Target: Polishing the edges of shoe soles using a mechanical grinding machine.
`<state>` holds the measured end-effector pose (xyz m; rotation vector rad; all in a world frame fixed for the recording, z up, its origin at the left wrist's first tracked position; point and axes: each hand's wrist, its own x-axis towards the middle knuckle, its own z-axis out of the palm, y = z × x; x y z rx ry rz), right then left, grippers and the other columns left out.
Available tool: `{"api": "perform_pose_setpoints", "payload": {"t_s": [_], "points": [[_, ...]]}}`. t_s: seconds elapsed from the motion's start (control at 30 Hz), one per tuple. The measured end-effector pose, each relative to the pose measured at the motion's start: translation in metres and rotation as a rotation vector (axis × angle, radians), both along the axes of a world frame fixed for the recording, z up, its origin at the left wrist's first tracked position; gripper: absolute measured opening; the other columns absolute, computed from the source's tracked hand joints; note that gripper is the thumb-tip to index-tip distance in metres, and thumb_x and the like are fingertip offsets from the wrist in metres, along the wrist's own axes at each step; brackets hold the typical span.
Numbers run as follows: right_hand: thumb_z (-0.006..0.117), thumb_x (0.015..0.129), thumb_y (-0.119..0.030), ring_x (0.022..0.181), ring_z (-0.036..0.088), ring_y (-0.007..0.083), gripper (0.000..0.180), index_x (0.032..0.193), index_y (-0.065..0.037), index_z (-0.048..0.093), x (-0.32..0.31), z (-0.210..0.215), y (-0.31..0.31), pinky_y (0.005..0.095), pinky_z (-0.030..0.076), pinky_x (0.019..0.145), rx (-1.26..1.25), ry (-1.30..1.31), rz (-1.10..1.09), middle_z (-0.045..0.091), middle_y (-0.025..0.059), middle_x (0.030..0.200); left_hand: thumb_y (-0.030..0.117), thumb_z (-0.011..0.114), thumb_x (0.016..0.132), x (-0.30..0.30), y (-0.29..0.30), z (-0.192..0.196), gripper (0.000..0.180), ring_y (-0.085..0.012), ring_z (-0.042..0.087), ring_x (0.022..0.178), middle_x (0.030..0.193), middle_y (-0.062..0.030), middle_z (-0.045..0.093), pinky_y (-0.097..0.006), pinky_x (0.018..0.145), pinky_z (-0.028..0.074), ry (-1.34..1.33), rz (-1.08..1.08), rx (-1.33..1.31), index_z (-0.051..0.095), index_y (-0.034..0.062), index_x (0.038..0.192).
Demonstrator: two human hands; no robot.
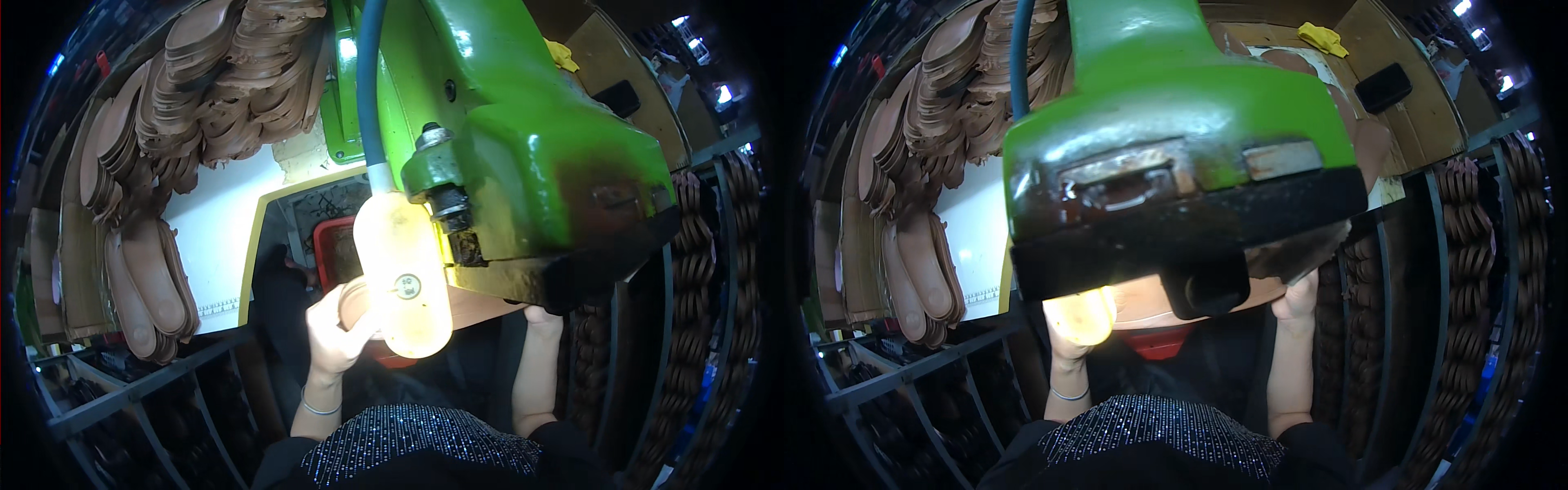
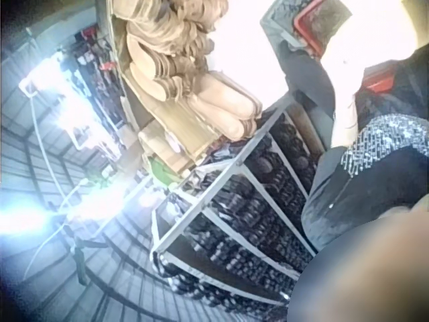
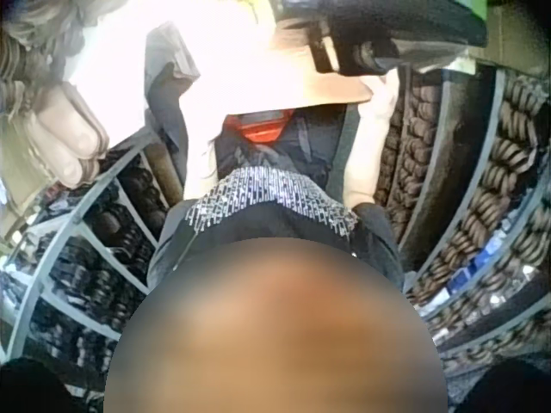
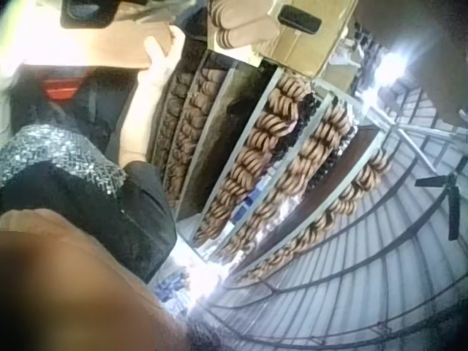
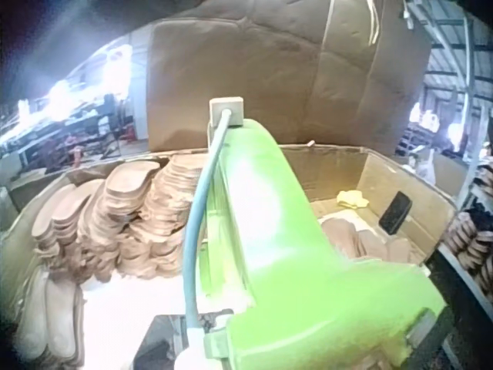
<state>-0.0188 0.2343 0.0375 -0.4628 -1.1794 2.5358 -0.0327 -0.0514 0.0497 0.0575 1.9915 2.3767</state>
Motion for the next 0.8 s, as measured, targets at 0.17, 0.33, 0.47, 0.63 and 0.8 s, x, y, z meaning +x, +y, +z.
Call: {"api": "perform_pose_setpoints", "payload": {"t_s": [0.17,0.33,0.47,0.63,0.8], "points": [[0.052,0.077,0.009,0.109,0.053,0.0191,0.051,0.126,-0.001,0.044,0.011,-0.021,-0.014,0.0301,0.045,0.091,0.181,0.095,0.289,0.053,0.0071,0.119,0.003,0.066,0.074,0.011,-0.039,-0.004,0.029,-0.0140,0.062,0.079,0.089,-0.0118,0.066,-0.025,0.074,0.048,-0.139,0.045,0.081,0.060,-0.0089,0.099],[0.053,0.078,0.009,0.103,0.054,0.0154,0.043,0.120,0.000,0.050,0.000,-0.019,-0.046,0.0270,0.043,0.092,0.219,-0.042,0.195,0.056,0.0067,0.113,0.006,0.069,0.073,0.037,-0.066,-0.020,0.026,-0.0118,0.061,0.078,0.087,-0.0100,0.066,-0.024,0.073,0.047,-0.242,0.025,0.095,0.060,-0.0071,0.094],[0.063,0.068,0.011,0.087,0.065,0.0226,0.033,0.100,0.005,0.063,-0.015,-0.014,-0.058,0.0311,0.052,0.078,0.329,-0.019,0.236,0.066,0.0143,0.097,0.008,0.071,0.075,0.064,-0.077,-0.035,0.025,-0.0109,0.060,0.077,0.089,-0.0105,0.066,-0.023,0.072,0.047,-0.359,-0.094,0.076,0.061,-0.0060,0.094],[0.077,0.061,0.010,0.091,0.058,0.0134,0.049,0.106,-0.001,0.060,-0.031,0.012,-0.067,0.0280,0.049,0.080,0.367,-0.089,0.464,0.060,0.0039,0.103,0.010,0.072,0.076,0.056,-0.069,-0.036,0.024,-0.0075,0.058,0.070,0.080,-0.0060,0.066,-0.022,0.064,0.046,-0.242,-0.295,-0.176,0.064,-0.0057,0.092],[0.069,0.068,0.010,0.092,0.058,0.0113,0.039,0.104,0.000,0.057,-0.023,0.023,-0.052,0.0258,0.048,0.079,0.413,0.070,0.233,0.060,0.0060,0.102,0.010,0.076,0.071,0.005,-0.036,-0.008,0.026,-0.0143,0.066,0.068,0.077,-0.0125,0.068,-0.024,0.064,0.051,0.060,-0.208,-0.447,0.066,-0.0032,0.091]]}}
